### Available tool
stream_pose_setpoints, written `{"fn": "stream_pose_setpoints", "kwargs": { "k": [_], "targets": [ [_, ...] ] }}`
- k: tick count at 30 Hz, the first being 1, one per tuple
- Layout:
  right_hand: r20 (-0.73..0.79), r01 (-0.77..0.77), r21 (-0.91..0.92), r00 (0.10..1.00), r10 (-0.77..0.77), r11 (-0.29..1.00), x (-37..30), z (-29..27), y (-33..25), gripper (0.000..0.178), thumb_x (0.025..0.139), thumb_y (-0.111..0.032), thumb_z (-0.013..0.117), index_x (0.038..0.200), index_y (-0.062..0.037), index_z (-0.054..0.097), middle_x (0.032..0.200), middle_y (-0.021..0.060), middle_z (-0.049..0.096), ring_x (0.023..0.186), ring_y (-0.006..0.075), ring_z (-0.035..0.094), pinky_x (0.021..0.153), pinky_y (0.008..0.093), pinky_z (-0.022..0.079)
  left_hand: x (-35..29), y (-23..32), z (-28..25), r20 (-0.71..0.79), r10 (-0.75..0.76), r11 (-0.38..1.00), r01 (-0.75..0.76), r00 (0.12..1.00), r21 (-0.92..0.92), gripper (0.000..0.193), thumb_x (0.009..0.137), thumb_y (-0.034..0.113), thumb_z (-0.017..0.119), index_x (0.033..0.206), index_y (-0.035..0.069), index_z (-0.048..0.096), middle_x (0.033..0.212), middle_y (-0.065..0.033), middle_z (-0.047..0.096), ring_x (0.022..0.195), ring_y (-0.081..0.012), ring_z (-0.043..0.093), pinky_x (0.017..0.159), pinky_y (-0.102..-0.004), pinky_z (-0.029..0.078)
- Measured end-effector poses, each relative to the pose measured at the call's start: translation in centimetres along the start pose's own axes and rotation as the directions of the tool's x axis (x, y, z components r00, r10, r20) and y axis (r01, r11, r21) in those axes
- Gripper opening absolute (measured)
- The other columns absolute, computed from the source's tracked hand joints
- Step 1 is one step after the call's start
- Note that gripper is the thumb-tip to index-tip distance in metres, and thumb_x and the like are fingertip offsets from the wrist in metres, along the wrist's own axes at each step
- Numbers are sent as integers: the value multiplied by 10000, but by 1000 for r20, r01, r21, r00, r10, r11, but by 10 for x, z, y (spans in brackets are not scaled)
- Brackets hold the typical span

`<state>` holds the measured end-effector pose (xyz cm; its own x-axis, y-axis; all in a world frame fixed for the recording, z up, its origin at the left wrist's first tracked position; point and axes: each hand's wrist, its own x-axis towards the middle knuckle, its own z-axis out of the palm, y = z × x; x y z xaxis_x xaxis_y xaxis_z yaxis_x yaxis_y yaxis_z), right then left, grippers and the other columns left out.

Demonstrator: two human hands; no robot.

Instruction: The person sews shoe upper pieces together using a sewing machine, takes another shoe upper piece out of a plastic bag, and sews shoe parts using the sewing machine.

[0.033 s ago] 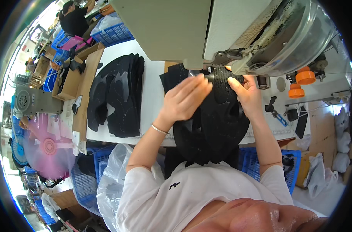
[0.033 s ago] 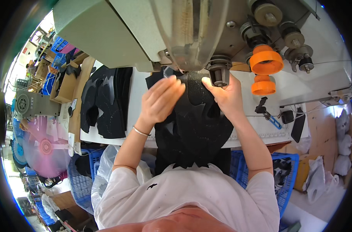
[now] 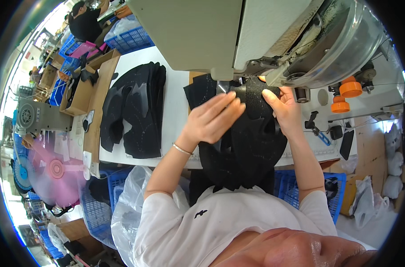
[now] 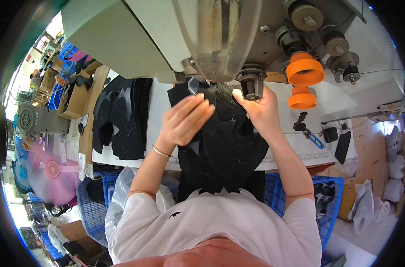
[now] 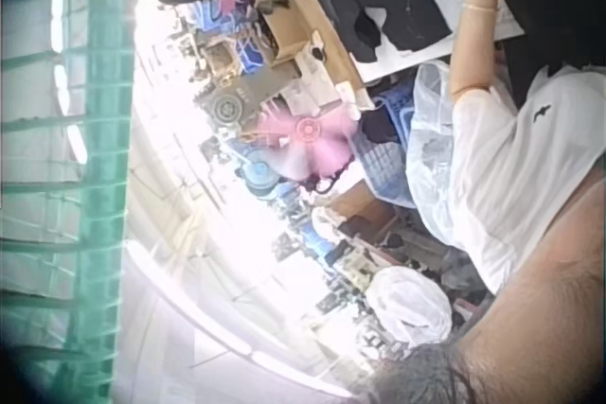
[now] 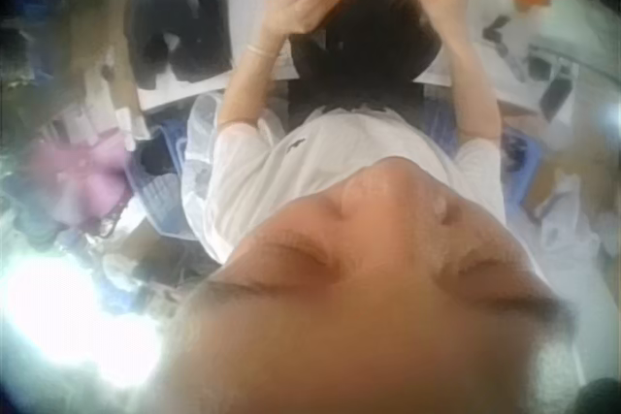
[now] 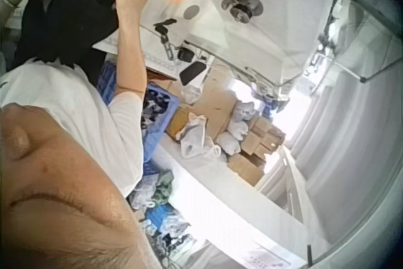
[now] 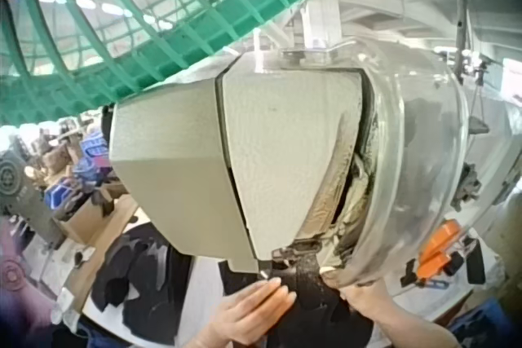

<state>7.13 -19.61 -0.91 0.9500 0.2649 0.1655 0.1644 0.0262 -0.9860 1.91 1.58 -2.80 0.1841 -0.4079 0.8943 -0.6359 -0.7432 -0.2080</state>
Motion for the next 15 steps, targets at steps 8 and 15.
{"fn": "stream_pose_setpoints", "kwargs": {
  "k": [8,15],
  "targets": [
    [-39,13,19,999,-12,1000,-4,2,4,187,880,-152,710,834,-86,540,648,-90,456,522,-1,381,463,199,293,-4,2,-7,25,85,996,-84,996,-17,208,705,49,681,900,15,747,936,-120,709,942,-266,702,825,-356,600],
    [-84,35,-140,995,-47,989,-1,3,-5,215,860,-181,733,819,-45,571,664,-59,501,575,41,424,528,237,360,-2,-2,-6,7,81,997,-81,997,2,204,710,48,686,902,14,744,941,-116,711,946,-260,702,823,-350,598]
  ]
}}
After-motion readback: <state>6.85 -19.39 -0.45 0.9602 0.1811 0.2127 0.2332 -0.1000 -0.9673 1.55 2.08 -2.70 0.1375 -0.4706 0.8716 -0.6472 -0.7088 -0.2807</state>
